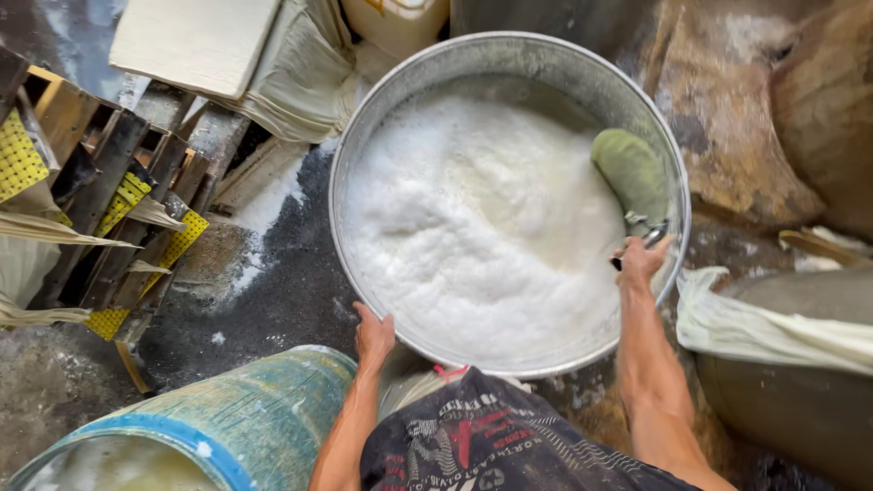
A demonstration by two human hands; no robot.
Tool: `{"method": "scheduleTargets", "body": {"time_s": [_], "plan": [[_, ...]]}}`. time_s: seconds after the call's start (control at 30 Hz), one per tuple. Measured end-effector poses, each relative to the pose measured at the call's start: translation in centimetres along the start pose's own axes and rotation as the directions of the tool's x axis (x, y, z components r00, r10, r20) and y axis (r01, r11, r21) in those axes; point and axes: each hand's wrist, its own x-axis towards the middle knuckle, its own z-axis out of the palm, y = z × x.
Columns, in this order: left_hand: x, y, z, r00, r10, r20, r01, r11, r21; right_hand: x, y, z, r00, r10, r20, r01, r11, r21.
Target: The person uses a handheld skimmer to scoop foam off the surface of hot liquid in large vats, repeatedly moving between a large metal basin and a blue barrel to skim and transfer foam and liquid. They hold the vat edge with one hand while sweeping the skimmer across the foamy surface.
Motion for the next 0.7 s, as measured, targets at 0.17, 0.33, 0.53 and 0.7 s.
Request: {"method": "scheduleTargets", "body": {"time_s": [0.17, 0.33, 0.53, 0.7], "plan": [[0.6, 0.5, 0.5, 0.997, -0.074, 0.004, 0.074, 0.996, -0.042, 2.2, 0.0, 10.5, 0.938, 0.304, 0.168, -0.309, 0.951, 0.0], [1.2, 0.7, 0.7, 0.989, -0.148, -0.003, 0.148, 0.987, -0.059, 3.1, -0.1, 20.1, 0.861, 0.444, 0.247, -0.443, 0.894, -0.065], [1.9, 0.6, 0.8, 0.983, -0.184, -0.017, 0.182, 0.98, -0.085, 3.4, -1.4, 30.8, 0.836, 0.36, 0.413, -0.234, 0.917, -0.324], [1.9, 0.9, 1.2, 0.964, -0.264, -0.028, 0.261, 0.963, -0.067, 1.6, -1.3, 35.7, 0.778, 0.171, 0.605, 0.266, 0.782, -0.563]]}}
